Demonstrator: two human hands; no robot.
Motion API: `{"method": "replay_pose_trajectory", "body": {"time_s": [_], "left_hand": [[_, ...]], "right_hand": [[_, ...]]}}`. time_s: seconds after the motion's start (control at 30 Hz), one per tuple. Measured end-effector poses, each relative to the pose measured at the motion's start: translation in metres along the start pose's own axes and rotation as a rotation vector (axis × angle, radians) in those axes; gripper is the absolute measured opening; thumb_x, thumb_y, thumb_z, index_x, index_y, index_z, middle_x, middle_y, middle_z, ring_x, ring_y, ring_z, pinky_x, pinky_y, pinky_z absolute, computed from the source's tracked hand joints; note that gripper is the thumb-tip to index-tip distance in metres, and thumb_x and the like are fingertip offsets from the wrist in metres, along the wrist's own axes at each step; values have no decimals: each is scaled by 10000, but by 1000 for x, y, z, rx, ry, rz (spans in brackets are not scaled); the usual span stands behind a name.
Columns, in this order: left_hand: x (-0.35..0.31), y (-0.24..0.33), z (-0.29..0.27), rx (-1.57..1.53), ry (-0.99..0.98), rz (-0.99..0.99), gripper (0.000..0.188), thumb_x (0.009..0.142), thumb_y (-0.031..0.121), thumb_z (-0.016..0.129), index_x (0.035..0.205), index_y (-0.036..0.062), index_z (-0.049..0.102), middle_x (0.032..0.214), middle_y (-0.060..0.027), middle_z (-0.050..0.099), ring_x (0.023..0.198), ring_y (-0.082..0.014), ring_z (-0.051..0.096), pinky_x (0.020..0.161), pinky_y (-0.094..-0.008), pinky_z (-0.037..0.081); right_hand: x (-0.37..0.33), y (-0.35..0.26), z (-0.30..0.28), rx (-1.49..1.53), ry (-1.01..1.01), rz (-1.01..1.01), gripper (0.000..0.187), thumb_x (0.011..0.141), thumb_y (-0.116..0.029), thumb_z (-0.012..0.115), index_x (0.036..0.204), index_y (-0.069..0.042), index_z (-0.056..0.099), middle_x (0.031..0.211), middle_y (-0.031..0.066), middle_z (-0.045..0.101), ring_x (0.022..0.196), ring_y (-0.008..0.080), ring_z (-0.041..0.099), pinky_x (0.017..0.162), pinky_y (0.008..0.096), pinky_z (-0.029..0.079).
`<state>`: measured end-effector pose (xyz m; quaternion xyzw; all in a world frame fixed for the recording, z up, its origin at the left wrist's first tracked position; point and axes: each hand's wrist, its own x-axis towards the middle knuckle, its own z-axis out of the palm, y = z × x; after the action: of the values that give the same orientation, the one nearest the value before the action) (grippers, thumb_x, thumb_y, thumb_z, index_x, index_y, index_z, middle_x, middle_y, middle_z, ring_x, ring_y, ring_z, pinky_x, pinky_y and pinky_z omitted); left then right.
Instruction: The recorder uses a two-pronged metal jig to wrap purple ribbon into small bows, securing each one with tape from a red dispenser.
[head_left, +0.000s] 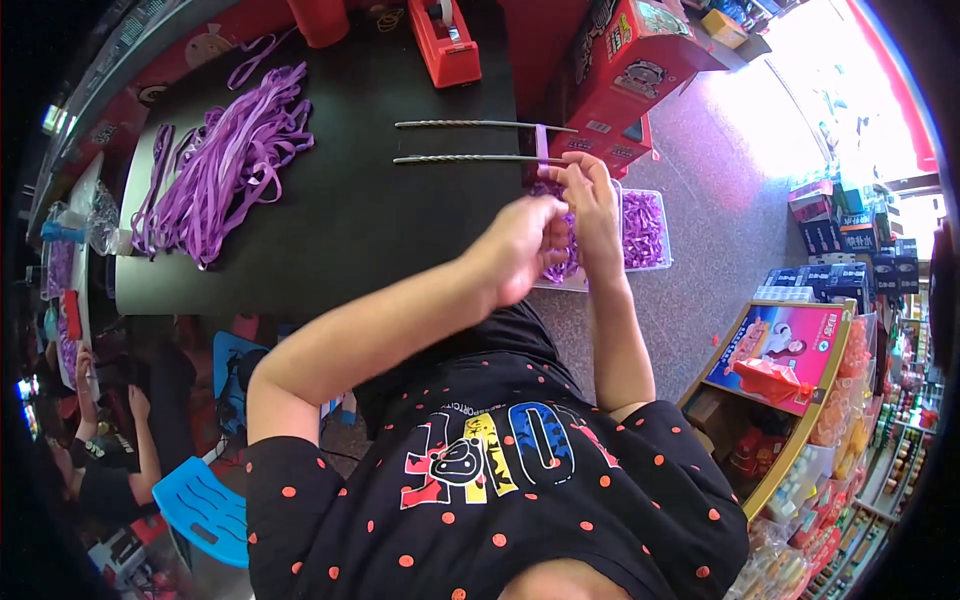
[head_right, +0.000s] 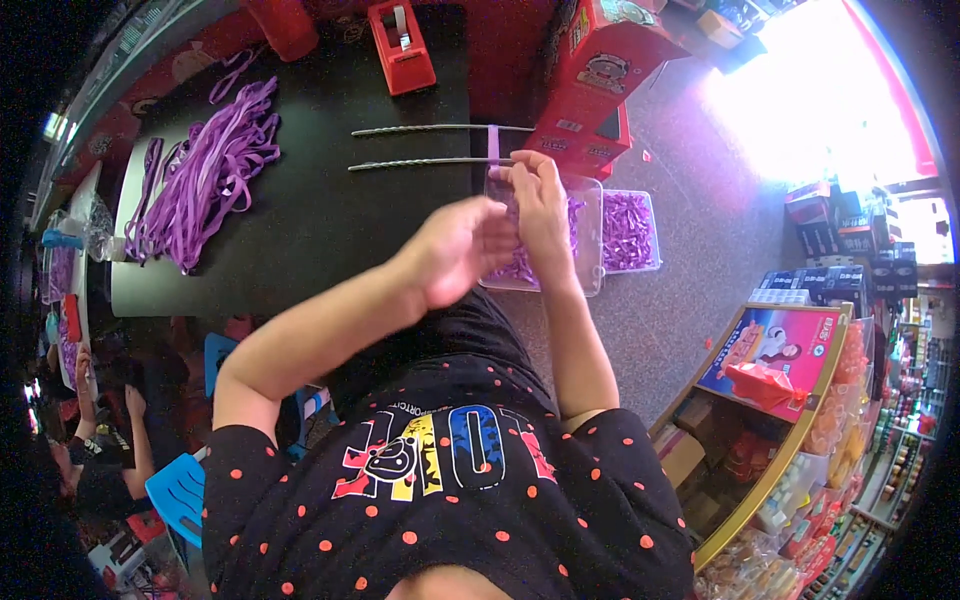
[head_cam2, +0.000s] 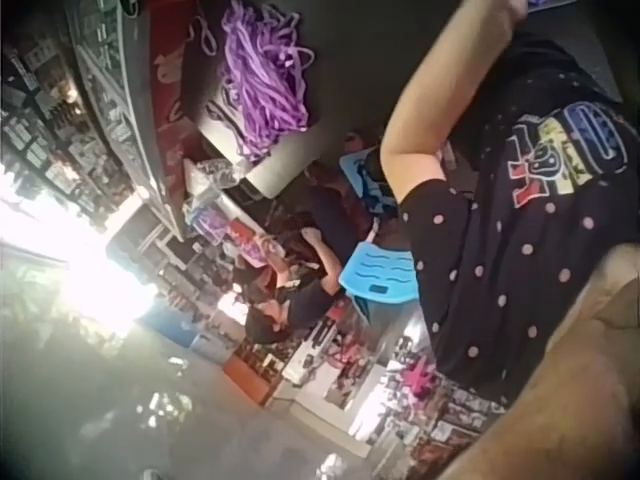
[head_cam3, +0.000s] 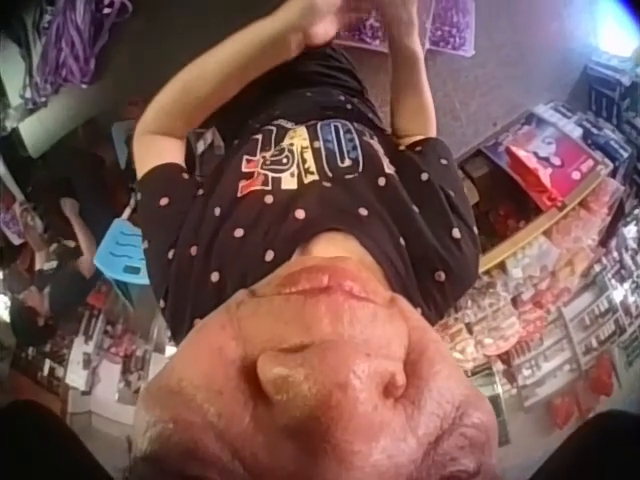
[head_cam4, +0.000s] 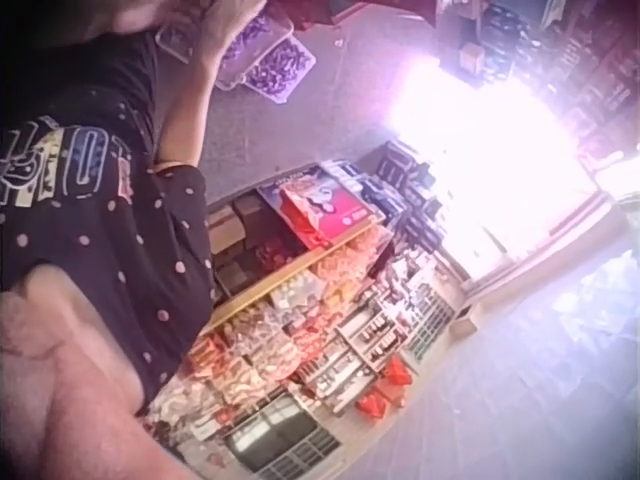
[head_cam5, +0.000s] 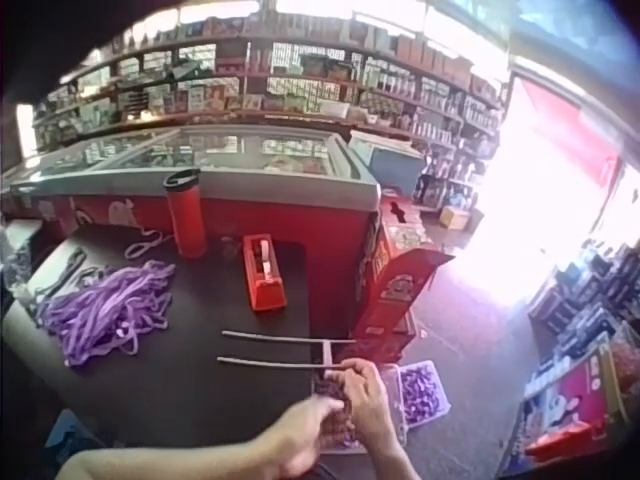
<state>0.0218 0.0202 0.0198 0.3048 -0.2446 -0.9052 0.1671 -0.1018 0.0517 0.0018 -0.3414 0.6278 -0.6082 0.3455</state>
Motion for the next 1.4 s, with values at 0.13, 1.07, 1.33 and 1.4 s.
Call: {"method": "replay_pose_trajectory", "body": {"time_s": [0.13,1.07,1.33,1.4], "left_hand": [[4,-11,21,-195,178,-115,421,941,462,439,1115,79,446,959,-70,527,926,-182,512,836,-363,429],[37,-1,-8,-391,-239,162,957,860,677,357,1463,76,-79,1549,-85,-22,1419,-296,-89,1123,-469,-15],[39,-1,-10,-418,-247,158,925,868,658,373,1469,94,-47,1547,-95,-57,1419,-300,-71,1125,-456,3],[36,1,-8,-414,-238,158,926,868,657,374,1469,94,-49,1547,-94,-57,1419,-302,-71,1126,-458,9]], "right_hand": [[12,2,-8,124,-62,55,297,957,-235,473,1154,-14,498,931,112,652,870,123,579,730,237,421],[160,-71,75,-100,-251,-61,240,884,-177,615,1009,25,651,872,56,667,597,11,441,495,159,329],[204,-70,109,-102,-388,447,154,826,-205,694,841,-54,672,698,-20,629,451,-7,367,403,160,223],[206,-68,110,-87,-373,477,154,801,-222,721,806,-76,671,688,-41,635,437,-13,347,404,166,183]]}}
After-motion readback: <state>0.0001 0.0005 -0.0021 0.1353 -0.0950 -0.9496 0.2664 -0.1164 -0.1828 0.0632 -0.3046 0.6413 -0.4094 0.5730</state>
